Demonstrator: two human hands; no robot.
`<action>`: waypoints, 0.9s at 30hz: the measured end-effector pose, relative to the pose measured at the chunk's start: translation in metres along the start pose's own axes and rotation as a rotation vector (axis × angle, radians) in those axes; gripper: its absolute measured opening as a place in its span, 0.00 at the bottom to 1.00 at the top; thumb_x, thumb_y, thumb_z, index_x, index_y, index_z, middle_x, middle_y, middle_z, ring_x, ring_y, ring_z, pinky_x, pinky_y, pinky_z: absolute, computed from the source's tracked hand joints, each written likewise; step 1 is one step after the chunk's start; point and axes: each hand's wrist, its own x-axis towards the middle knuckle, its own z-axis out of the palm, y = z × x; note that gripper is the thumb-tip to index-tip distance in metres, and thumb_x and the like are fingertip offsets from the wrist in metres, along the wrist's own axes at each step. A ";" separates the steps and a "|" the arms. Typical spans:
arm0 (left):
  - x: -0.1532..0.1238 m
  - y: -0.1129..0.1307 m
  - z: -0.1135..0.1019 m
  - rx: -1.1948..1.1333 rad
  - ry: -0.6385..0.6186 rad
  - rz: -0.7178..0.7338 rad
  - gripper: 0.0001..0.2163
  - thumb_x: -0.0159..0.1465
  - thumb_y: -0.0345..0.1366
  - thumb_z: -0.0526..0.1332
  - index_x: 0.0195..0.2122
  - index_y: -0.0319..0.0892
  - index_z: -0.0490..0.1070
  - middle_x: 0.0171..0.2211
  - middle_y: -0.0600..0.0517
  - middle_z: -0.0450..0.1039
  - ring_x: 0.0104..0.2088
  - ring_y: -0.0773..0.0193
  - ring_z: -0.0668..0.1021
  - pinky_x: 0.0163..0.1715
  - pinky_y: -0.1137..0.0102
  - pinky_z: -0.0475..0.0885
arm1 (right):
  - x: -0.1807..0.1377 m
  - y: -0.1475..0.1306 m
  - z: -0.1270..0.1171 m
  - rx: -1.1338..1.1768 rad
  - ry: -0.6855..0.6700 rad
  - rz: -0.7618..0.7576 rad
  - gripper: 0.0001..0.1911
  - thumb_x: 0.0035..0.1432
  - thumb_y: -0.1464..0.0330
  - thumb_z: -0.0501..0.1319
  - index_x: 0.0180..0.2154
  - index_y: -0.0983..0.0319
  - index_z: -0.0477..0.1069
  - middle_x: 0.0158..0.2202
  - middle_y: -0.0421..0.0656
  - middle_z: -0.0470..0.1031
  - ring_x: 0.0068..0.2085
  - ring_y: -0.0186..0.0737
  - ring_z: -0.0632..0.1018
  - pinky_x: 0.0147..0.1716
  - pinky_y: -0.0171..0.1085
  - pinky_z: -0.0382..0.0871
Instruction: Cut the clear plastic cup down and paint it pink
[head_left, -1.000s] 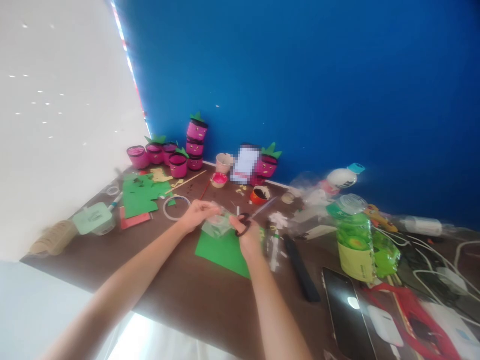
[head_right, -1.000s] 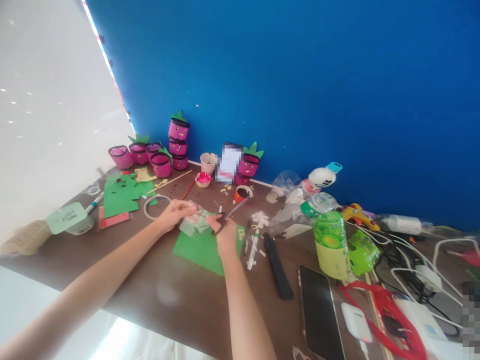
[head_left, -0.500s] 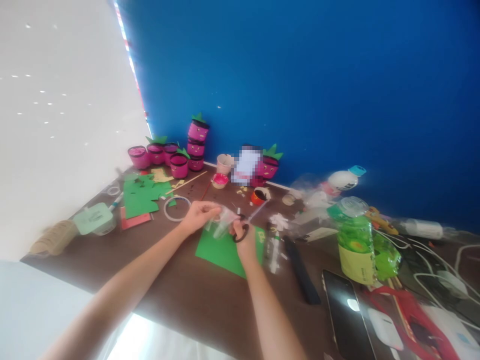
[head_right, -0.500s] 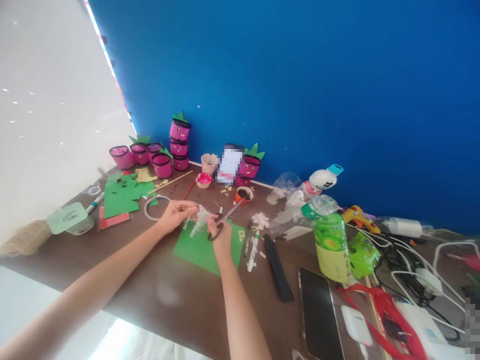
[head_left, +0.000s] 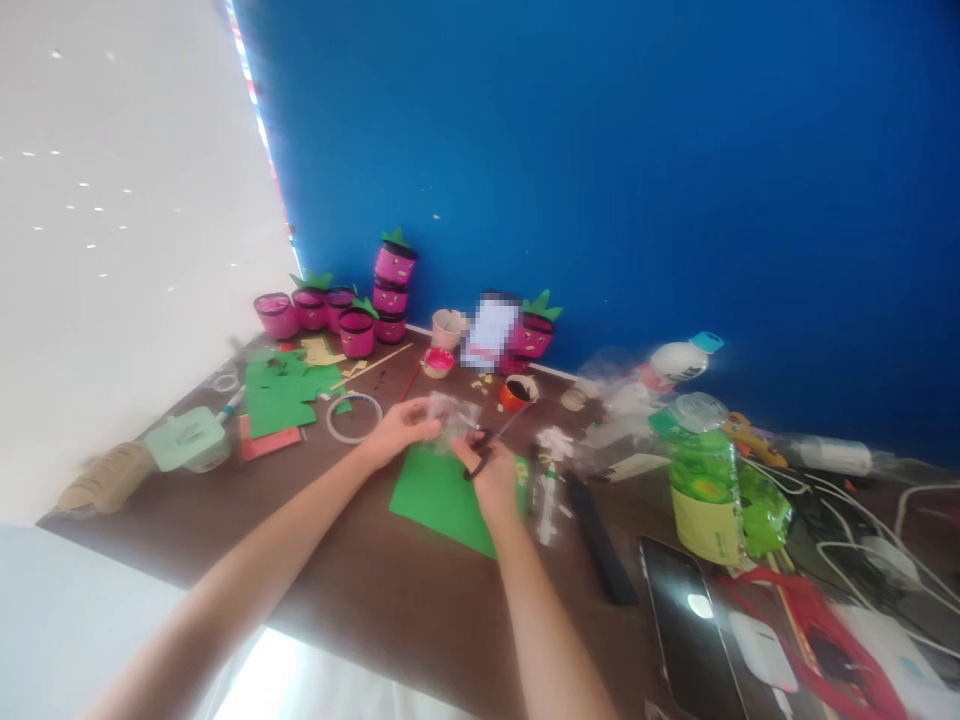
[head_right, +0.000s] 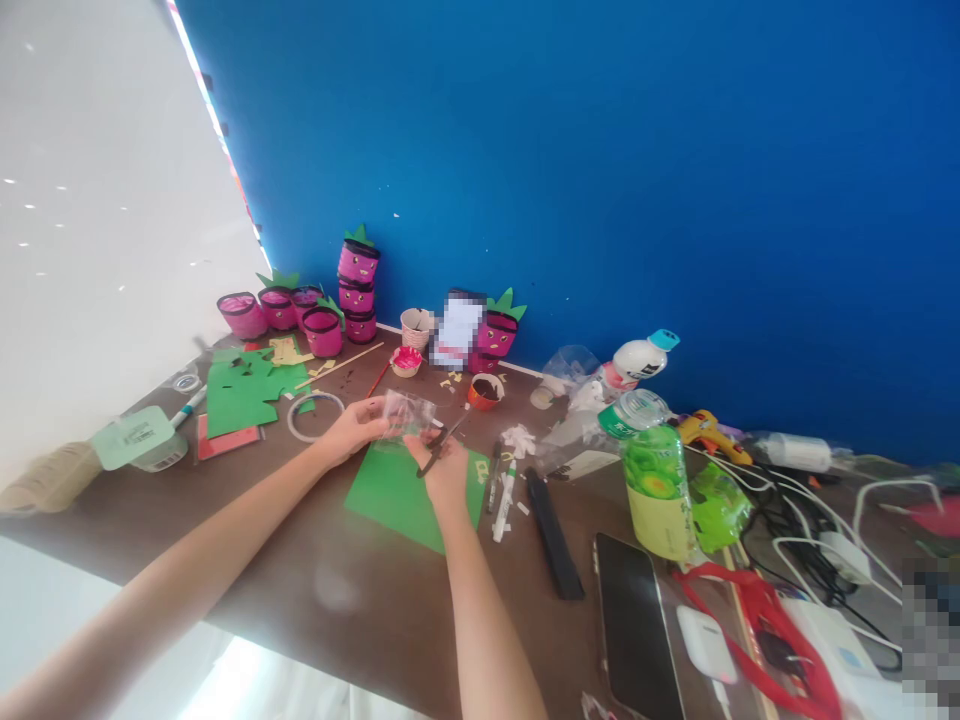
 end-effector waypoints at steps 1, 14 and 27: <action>0.000 0.001 0.000 0.033 -0.012 -0.011 0.26 0.45 0.40 0.70 0.45 0.37 0.70 0.43 0.43 0.74 0.41 0.59 0.76 0.43 0.66 0.70 | 0.000 0.000 -0.001 0.011 0.008 0.001 0.18 0.32 0.60 0.69 0.24 0.63 0.68 0.24 0.39 0.72 0.28 0.36 0.71 0.32 0.37 0.63; -0.001 0.004 0.004 0.043 0.146 -0.151 0.19 0.38 0.37 0.72 0.30 0.33 0.75 0.25 0.49 0.76 0.26 0.65 0.77 0.31 0.67 0.75 | 0.003 0.001 -0.002 0.071 -0.014 0.028 0.17 0.31 0.60 0.70 0.22 0.63 0.69 0.22 0.38 0.71 0.26 0.35 0.70 0.30 0.36 0.61; -0.003 0.005 0.008 -0.056 0.130 -0.178 0.17 0.37 0.36 0.73 0.26 0.32 0.73 0.22 0.49 0.75 0.22 0.67 0.76 0.26 0.71 0.73 | 0.003 0.002 0.000 0.159 -0.035 0.056 0.15 0.32 0.60 0.69 0.20 0.62 0.69 0.21 0.38 0.72 0.27 0.39 0.73 0.31 0.38 0.63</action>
